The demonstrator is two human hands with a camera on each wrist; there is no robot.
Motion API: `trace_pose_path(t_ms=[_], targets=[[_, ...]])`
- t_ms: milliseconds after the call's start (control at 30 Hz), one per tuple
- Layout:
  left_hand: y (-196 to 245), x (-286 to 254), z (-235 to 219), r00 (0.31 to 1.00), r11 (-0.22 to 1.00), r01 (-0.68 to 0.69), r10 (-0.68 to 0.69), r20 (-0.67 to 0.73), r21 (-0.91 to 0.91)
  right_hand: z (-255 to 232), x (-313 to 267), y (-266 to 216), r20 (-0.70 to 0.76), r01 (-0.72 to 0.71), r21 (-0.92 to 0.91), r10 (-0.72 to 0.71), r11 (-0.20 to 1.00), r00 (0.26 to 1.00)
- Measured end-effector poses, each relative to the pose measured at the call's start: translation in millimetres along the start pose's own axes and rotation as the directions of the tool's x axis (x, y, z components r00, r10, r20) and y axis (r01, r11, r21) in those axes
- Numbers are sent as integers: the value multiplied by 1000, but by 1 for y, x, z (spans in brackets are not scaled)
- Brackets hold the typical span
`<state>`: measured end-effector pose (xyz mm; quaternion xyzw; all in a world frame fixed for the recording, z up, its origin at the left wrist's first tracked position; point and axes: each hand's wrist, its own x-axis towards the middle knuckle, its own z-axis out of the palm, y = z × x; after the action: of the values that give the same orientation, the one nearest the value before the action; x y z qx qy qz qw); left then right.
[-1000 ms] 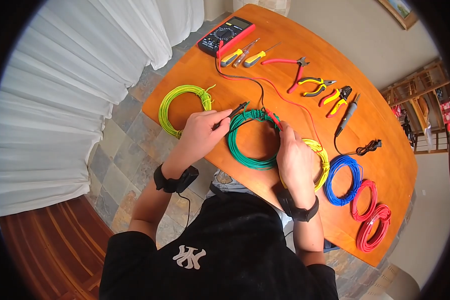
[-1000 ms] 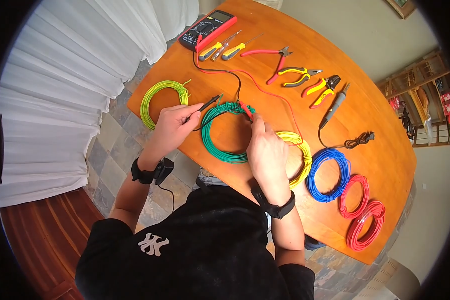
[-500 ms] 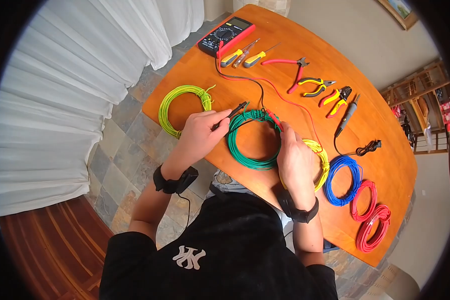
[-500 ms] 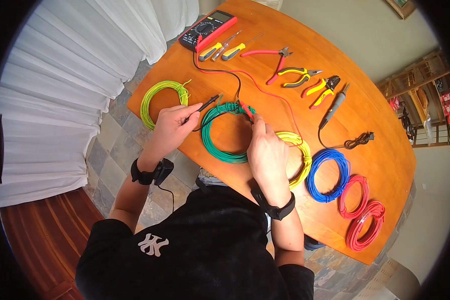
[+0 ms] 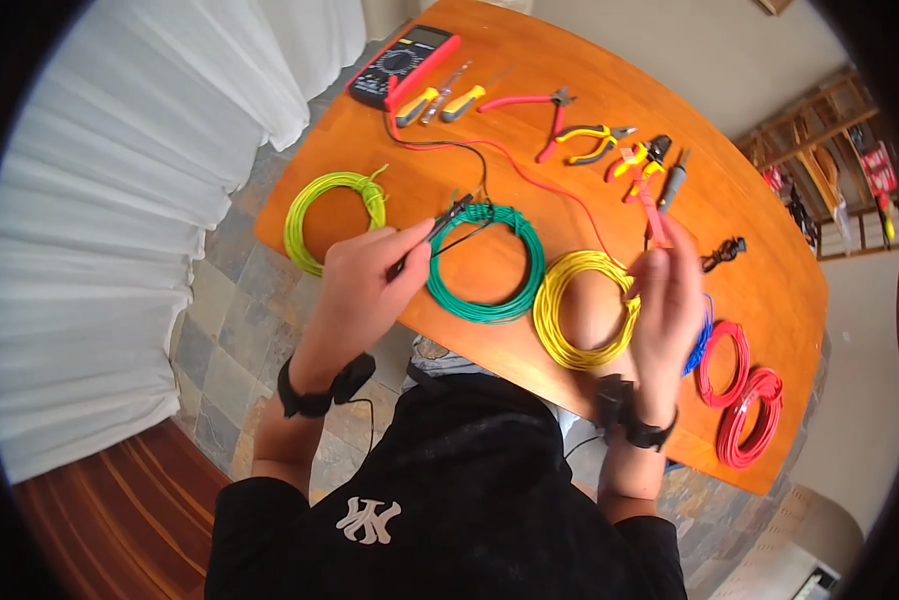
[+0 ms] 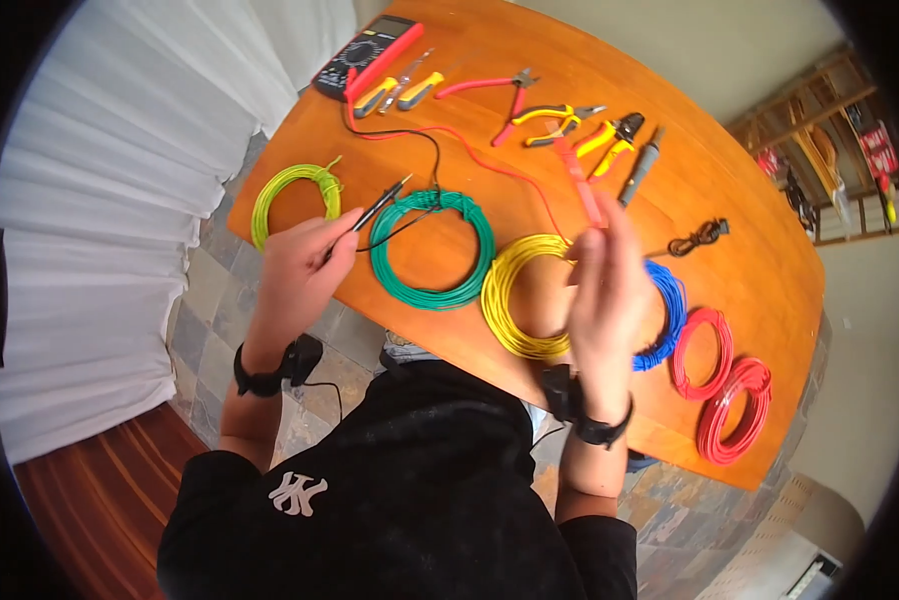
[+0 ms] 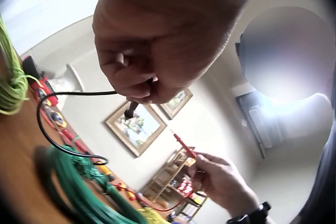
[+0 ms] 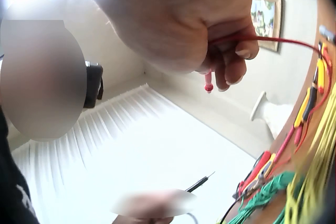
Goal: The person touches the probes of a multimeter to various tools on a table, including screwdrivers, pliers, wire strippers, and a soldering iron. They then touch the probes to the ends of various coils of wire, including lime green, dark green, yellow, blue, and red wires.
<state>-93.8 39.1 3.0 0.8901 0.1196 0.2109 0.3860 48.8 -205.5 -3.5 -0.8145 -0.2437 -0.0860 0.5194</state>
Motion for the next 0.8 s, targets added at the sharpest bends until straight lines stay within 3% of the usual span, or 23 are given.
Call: trace_pose_path(t_ms=[33, 67, 100, 167, 267, 500, 600, 700, 800], targets=[[13, -5, 0, 1000, 1000, -6, 6, 17, -9, -17, -1, 3, -55, -25, 35, 27, 999, 998], [26, -7, 2, 997, 998, -24, 28, 71, -61, -30, 0, 13, -80, 42, 76, -36, 996, 996], [35, -10, 8, 991, 993, -36, 50, 122, -112, -43, -3, 20, -83, 18, 11, -17, 1000, 996], [38, -16, 34, 981, 986, -99, 119, 155, -131, -60, -11, 36, 18, 117, -302, -117, 946, 993], [31, -20, 73, 949, 958, -277, 286, 135, -76, -61, -27, 51, 129, 61, -336, -18, 940, 991], [31, -16, 98, 962, 963, -266, 263, 74, 38, -92, -60, 61, -131, -29, -391, -25, 920, 991], [30, -8, 92, 959, 962, -267, 260, 115, 49, -101, -61, 67, 141, 232, -539, -184, 810, 973], [27, -3, 89, 943, 954, -294, 281, 179, 54, -96, -61, 65, 230, 271, -599, -162, 754, 960], [25, -1, 85, 941, 956, -289, 274, 197, 52, -94, -60, 60, 218, 264, -614, -162, 744, 962]])
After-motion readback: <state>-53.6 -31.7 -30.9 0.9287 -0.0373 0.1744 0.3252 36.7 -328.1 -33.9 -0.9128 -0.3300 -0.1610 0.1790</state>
